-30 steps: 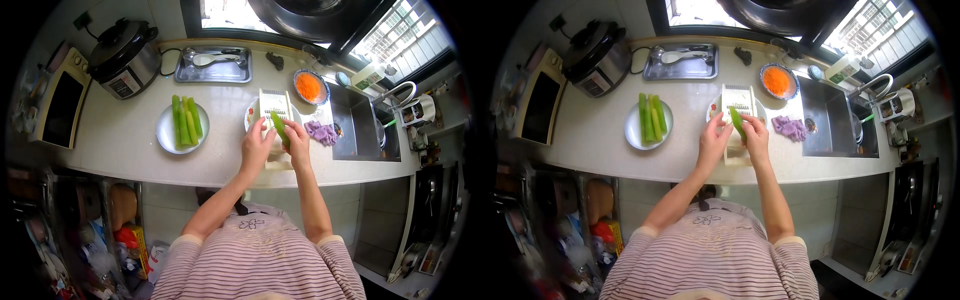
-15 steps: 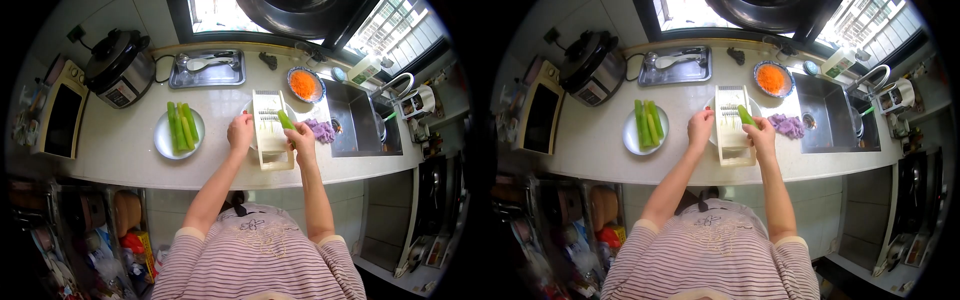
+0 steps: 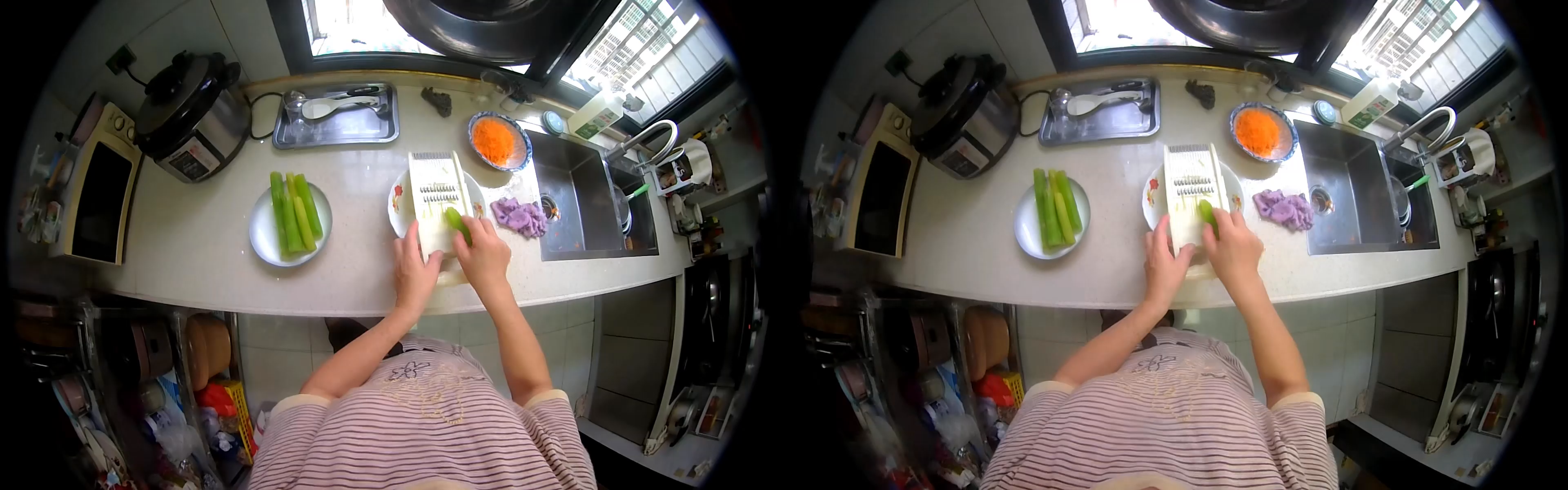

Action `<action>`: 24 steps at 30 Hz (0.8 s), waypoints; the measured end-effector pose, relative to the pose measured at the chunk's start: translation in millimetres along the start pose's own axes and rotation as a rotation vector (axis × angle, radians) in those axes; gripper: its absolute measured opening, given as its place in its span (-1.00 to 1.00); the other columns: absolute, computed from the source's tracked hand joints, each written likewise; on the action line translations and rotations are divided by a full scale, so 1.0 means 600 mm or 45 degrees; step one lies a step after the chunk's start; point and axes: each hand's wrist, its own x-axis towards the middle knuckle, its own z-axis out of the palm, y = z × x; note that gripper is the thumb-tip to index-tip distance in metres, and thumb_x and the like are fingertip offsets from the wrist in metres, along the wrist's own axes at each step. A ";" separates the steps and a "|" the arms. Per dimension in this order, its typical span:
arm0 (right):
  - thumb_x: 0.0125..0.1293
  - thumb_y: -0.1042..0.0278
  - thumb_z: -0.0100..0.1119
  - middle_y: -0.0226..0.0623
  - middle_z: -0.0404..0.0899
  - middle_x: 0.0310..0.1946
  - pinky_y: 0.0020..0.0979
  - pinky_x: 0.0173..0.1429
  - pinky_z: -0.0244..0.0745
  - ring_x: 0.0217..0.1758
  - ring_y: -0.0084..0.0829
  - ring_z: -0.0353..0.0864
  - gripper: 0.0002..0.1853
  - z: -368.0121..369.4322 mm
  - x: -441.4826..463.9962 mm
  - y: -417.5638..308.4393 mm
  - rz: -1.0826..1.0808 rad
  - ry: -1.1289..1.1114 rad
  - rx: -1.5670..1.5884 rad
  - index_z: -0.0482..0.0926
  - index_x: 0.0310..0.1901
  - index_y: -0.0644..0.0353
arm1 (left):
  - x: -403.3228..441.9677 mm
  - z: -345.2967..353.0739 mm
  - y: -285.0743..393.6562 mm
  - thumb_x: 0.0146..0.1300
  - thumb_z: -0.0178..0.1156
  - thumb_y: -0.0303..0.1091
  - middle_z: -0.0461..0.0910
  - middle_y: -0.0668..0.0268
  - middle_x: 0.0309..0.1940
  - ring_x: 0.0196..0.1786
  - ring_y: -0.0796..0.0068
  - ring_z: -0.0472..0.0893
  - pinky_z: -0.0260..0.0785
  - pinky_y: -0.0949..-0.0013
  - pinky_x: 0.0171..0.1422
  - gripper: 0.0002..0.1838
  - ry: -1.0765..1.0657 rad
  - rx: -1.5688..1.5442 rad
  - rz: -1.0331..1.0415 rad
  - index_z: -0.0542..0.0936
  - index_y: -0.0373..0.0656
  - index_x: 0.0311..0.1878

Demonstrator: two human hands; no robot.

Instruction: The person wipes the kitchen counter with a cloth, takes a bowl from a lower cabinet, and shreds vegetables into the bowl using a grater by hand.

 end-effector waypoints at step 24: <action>0.13 0.27 0.11 -0.10 0.47 -0.39 -0.09 -0.46 0.44 -0.45 -0.04 0.57 -0.84 0.036 0.083 -0.018 -0.066 -0.037 -0.186 0.51 -0.41 0.20 | 0.000 0.030 -0.045 0.09 0.21 -0.41 0.31 0.10 0.01 0.00 0.24 0.43 0.32 0.30 0.09 -0.41 0.047 -0.219 0.096 0.29 -0.35 0.20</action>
